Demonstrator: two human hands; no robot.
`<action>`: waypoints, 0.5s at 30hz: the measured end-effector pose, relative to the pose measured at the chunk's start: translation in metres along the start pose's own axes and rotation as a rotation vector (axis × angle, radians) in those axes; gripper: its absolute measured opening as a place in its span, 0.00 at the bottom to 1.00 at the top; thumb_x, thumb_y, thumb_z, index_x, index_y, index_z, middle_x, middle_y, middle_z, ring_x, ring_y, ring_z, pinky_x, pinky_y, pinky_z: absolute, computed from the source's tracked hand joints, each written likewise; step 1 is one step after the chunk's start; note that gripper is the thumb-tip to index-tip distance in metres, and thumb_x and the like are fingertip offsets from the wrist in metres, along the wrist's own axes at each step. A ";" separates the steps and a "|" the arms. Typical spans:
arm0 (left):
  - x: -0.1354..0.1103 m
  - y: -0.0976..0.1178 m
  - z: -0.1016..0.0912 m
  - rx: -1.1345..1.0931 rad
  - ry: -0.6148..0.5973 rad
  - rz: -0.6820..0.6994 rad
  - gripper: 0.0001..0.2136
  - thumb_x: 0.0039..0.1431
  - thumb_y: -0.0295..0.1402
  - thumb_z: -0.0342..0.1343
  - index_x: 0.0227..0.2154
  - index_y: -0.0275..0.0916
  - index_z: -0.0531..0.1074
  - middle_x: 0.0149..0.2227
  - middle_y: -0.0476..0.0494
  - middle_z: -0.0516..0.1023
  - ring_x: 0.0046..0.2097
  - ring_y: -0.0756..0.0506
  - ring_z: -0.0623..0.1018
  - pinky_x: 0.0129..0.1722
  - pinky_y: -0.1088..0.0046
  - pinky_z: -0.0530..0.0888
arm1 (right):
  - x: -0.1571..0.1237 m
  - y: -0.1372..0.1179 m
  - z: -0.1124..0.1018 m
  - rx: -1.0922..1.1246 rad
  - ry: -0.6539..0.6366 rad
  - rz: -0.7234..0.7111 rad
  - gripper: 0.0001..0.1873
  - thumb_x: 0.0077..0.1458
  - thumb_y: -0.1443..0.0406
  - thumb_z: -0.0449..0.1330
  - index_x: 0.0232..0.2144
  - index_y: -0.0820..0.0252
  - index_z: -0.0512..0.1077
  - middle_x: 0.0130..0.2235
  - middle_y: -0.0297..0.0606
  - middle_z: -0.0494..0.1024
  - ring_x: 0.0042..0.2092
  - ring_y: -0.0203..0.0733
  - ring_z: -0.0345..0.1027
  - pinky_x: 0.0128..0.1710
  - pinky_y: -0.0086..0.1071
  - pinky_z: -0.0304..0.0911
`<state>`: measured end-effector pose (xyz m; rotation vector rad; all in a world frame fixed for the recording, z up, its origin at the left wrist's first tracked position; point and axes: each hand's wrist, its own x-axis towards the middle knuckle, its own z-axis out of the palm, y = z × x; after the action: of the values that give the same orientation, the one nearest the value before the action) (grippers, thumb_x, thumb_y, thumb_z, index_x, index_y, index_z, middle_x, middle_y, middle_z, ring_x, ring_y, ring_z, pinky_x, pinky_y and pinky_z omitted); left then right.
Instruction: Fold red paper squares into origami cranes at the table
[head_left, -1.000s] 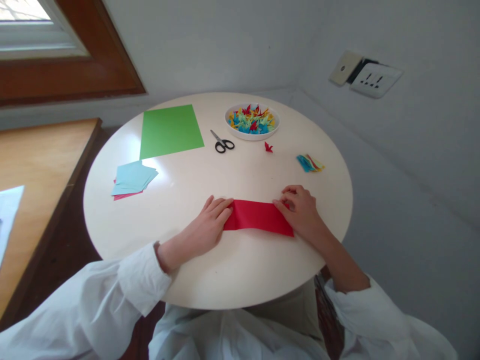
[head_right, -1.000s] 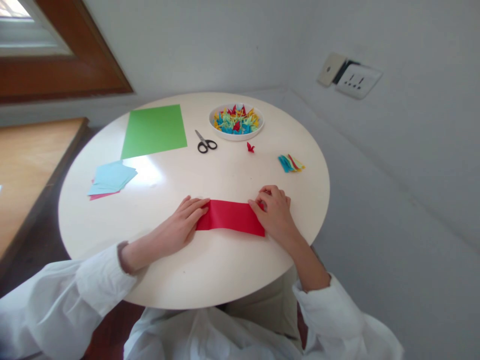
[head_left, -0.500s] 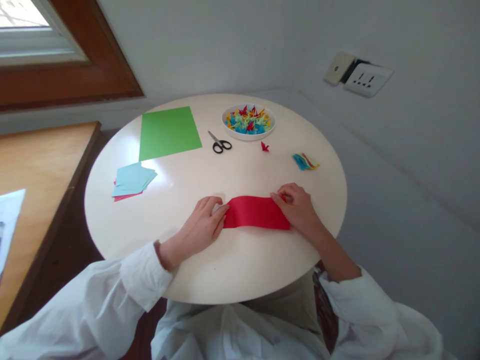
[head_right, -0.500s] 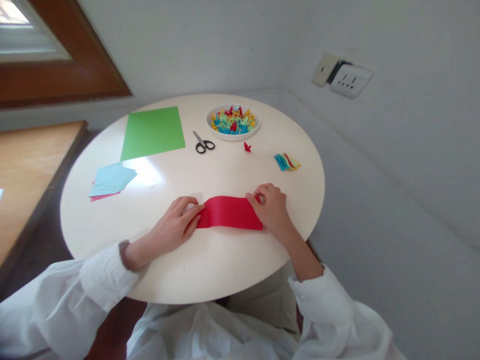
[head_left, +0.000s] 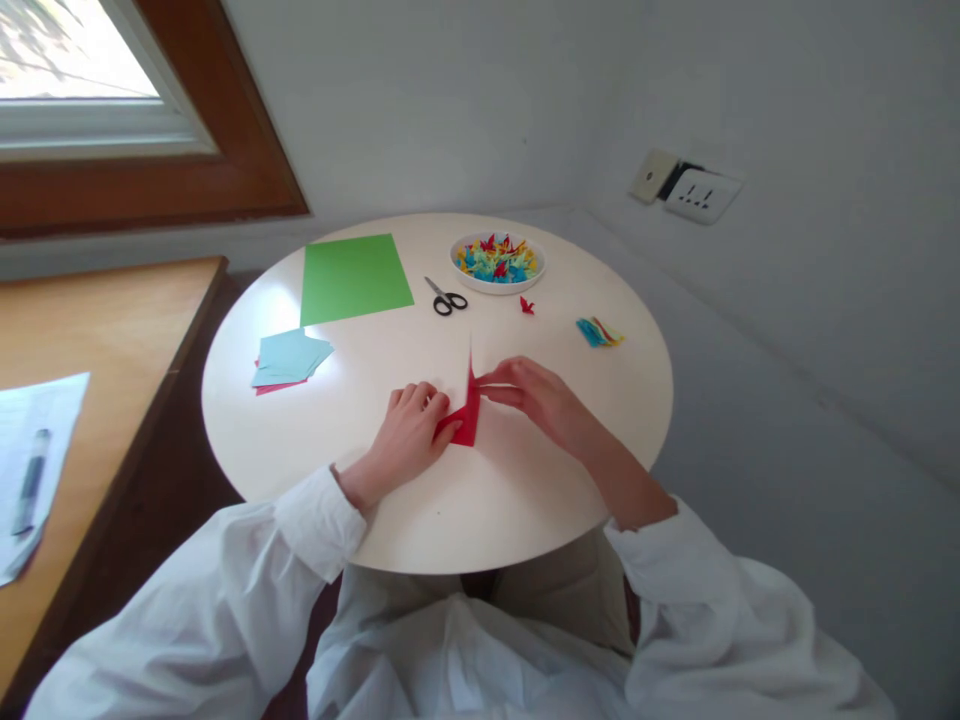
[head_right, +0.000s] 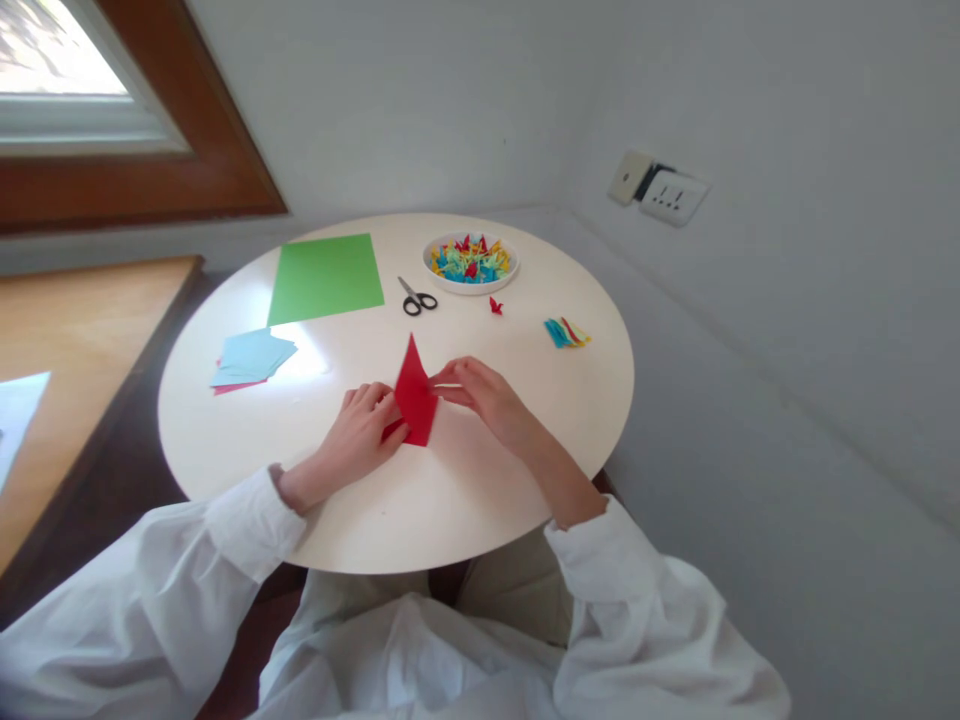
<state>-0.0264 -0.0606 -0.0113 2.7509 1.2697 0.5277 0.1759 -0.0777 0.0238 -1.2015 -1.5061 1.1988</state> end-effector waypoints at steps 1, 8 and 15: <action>0.001 0.000 0.001 -0.005 0.001 -0.007 0.08 0.57 0.32 0.47 0.36 0.36 0.69 0.38 0.36 0.70 0.41 0.38 0.68 0.41 0.56 0.66 | -0.001 0.003 0.004 -0.083 -0.040 -0.037 0.16 0.56 0.53 0.49 0.37 0.56 0.68 0.44 0.40 0.76 0.46 0.42 0.70 0.46 0.36 0.64; 0.003 -0.009 0.001 -0.213 0.190 -0.110 0.08 0.48 0.21 0.46 0.32 0.36 0.65 0.33 0.40 0.69 0.37 0.43 0.70 0.37 0.61 0.69 | -0.015 0.023 0.020 -0.682 -0.178 -0.293 0.17 0.55 0.70 0.50 0.43 0.53 0.72 0.50 0.37 0.74 0.56 0.42 0.62 0.58 0.44 0.51; -0.014 -0.006 -0.020 -0.108 0.443 0.108 0.12 0.53 0.26 0.49 0.41 0.39 0.64 0.47 0.38 0.70 0.52 0.41 0.67 0.52 0.54 0.63 | -0.011 0.027 0.020 -0.758 -0.111 -0.322 0.14 0.54 0.69 0.55 0.43 0.59 0.73 0.47 0.42 0.76 0.52 0.43 0.66 0.54 0.40 0.56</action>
<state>-0.0461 -0.0686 0.0021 2.7117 1.1180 1.2310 0.1628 -0.0899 -0.0067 -1.2907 -2.2417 0.4796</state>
